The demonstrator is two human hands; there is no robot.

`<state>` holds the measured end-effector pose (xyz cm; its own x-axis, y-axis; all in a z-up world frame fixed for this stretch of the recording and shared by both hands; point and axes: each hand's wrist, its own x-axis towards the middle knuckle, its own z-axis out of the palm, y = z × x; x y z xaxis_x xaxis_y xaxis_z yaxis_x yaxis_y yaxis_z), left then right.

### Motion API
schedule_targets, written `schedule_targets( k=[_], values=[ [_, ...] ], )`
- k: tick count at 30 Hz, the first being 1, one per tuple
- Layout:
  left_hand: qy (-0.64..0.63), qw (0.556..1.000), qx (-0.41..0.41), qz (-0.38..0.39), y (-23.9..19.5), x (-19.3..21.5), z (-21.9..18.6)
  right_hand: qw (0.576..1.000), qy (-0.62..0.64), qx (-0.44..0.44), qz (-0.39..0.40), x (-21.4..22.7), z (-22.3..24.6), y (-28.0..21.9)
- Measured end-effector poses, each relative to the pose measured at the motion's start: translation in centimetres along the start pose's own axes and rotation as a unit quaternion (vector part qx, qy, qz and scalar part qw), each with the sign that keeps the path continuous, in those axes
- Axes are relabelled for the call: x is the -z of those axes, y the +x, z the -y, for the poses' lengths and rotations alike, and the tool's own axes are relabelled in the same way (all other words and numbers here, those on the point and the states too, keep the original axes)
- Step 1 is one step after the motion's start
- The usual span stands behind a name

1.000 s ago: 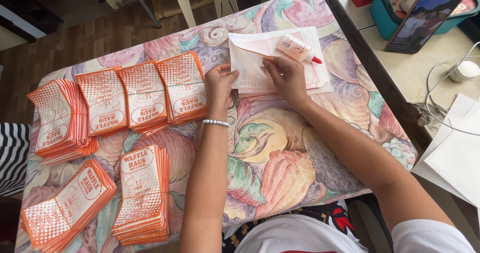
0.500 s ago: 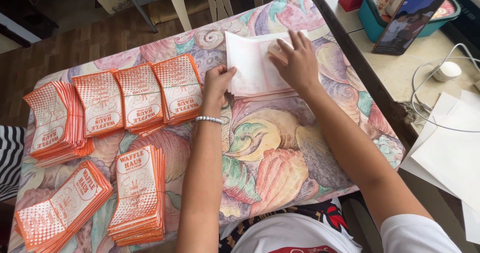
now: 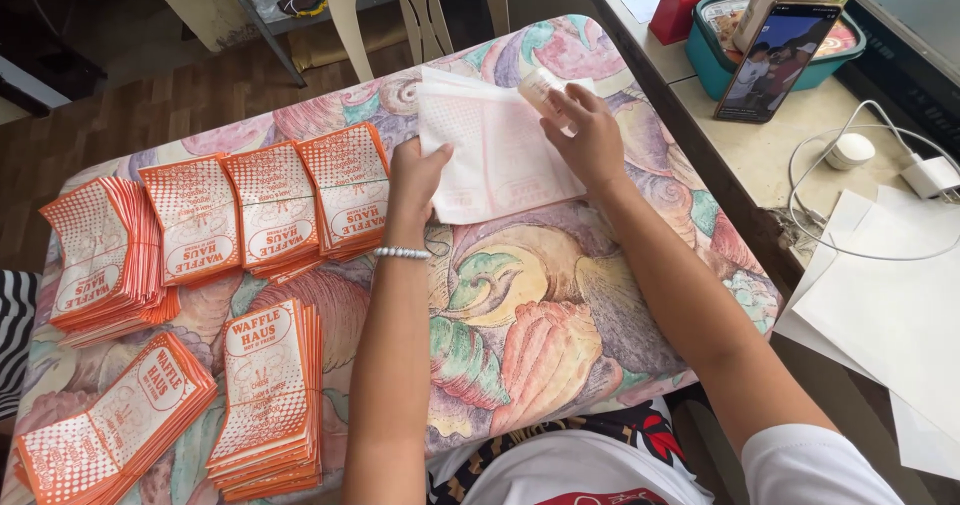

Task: Folding and gluing paper bags for 'Waffle Haus' at a table.

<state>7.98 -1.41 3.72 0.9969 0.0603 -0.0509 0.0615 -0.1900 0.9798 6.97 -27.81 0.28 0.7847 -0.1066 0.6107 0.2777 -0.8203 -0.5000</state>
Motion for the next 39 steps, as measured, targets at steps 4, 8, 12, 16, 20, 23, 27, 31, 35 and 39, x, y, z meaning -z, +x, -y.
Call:
schedule_targets(
  k=[4,8,12,16,20,23,27,31,35,39],
  values=[
    [0.121,0.992,-0.035,0.01,-5.6,4.2,-3.9,0.994,-0.034,-0.07,0.078,0.1,-0.8,-0.2],
    [0.121,0.985,-0.121,0.016,-13.5,7.8,-7.1,0.988,0.139,-0.014,0.067,2.8,2.3,-0.3],
    [-0.022,0.99,-0.122,-0.061,-20.6,9.9,-6.1,0.83,0.475,0.009,0.294,6.2,8.9,-1.9],
    [-0.12,0.982,-0.091,-0.114,-24.1,10.7,-2.7,0.762,0.531,-0.12,0.351,6.6,13.0,-7.0],
    [-0.078,0.985,-0.129,-0.084,-24.9,11.9,-2.2,0.855,0.447,-0.183,0.186,7.4,15.6,-9.8],
    [-0.073,0.981,-0.163,-0.077,-24.7,12.0,-2.1,0.887,0.422,-0.143,0.119,8.7,16.4,-10.7],
    [-0.087,0.972,-0.195,-0.098,-24.2,11.2,0.5,0.884,0.448,-0.071,0.117,8.7,15.5,-13.3],
    [-0.112,0.962,-0.211,-0.129,-24.5,10.0,0.8,0.884,0.455,-0.071,0.088,7.6,14.9,-15.2],
    [-0.093,0.957,-0.221,-0.162,-25.4,9.5,-0.2,0.908,0.414,-0.054,0.043,9.1,16.1,-15.4],
    [-0.092,0.958,-0.22,-0.157,-25.2,9.5,-0.1,0.901,0.423,-0.073,0.056,9.9,17.0,-15.5]
  ],
)
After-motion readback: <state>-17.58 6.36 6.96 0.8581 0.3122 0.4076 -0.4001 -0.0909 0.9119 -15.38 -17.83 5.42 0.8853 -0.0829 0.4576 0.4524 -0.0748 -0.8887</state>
